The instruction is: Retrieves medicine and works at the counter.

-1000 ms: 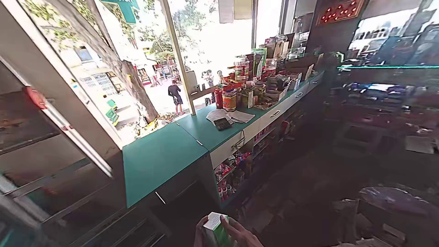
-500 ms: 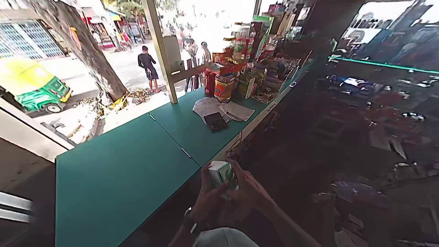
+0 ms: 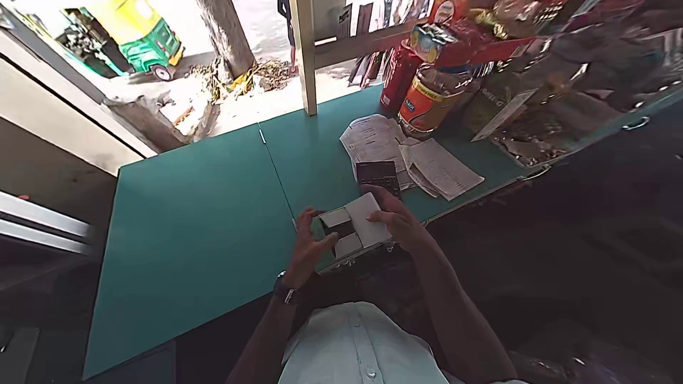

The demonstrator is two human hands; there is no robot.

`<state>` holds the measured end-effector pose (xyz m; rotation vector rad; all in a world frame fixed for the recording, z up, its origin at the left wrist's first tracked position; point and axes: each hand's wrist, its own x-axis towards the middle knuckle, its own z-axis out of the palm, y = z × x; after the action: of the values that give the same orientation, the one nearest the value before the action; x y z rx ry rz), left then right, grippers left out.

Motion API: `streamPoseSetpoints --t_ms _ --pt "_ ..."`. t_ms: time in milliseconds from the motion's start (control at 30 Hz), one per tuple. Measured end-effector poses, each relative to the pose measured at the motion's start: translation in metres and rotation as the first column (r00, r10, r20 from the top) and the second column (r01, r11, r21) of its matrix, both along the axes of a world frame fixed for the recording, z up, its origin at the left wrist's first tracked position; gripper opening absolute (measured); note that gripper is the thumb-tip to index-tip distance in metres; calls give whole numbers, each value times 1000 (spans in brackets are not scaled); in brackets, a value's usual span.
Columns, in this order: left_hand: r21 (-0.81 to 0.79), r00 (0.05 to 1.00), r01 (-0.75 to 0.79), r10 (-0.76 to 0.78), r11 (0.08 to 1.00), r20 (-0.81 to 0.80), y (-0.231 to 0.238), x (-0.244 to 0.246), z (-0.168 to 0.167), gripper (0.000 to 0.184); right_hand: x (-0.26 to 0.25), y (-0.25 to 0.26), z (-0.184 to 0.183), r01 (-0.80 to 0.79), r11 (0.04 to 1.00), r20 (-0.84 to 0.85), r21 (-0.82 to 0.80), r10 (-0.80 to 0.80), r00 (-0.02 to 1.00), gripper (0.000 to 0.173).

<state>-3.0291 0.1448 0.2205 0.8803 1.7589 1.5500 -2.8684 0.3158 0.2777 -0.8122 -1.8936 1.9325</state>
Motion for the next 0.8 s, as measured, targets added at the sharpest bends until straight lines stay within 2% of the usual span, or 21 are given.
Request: streamPoseSetpoints --t_ms 67,133,200,233,300,367,467,533,600,667,733,800 --pt "-38 946 -60 45 997 -320 13 -4 -2 55 -10 25 -10 -129 991 19 20 129 991 62" --pt "-58 852 -145 95 988 -514 24 -2 1 44 -17 47 -18 -232 973 -24 -2 232 973 55" --pt "-58 757 -247 156 967 -635 29 1 5 33 -7 65 -19 -334 942 -97 25 335 937 54" --pt "-40 715 -311 206 950 -668 29 3 5 32 6 74 -20 -330 937 -112 111 342 933 55" --pt "8 628 -434 309 901 -714 28 7 5 30 50 93 -18 -266 907 -34 327 293 956 40" --pt "69 565 -534 416 843 -712 28 9 2 26 102 114 -22 -388 829 162 402 353 922 32" --pt "113 550 -657 576 746 -605 27 12 2 21 138 131 -60 -664 717 536 213 482 693 39" --pt "104 570 -701 641 706 -513 25 13 5 17 135 120 -102 -679 724 701 122 422 575 44" --pt "91 615 -699 661 709 -429 24 15 8 16 130 101 -142 -654 735 754 179 324 571 49" --pt "76 644 -692 661 718 -385 21 16 11 26 124 87 -178 -635 722 748 276 253 613 44" --pt "53 683 -669 641 742 -349 15 18 15 33 124 81 -186 -624 709 744 329 213 634 34" --pt "40 734 -632 614 774 -291 11 19 19 33 127 79 -183 -652 692 771 308 219 597 32"
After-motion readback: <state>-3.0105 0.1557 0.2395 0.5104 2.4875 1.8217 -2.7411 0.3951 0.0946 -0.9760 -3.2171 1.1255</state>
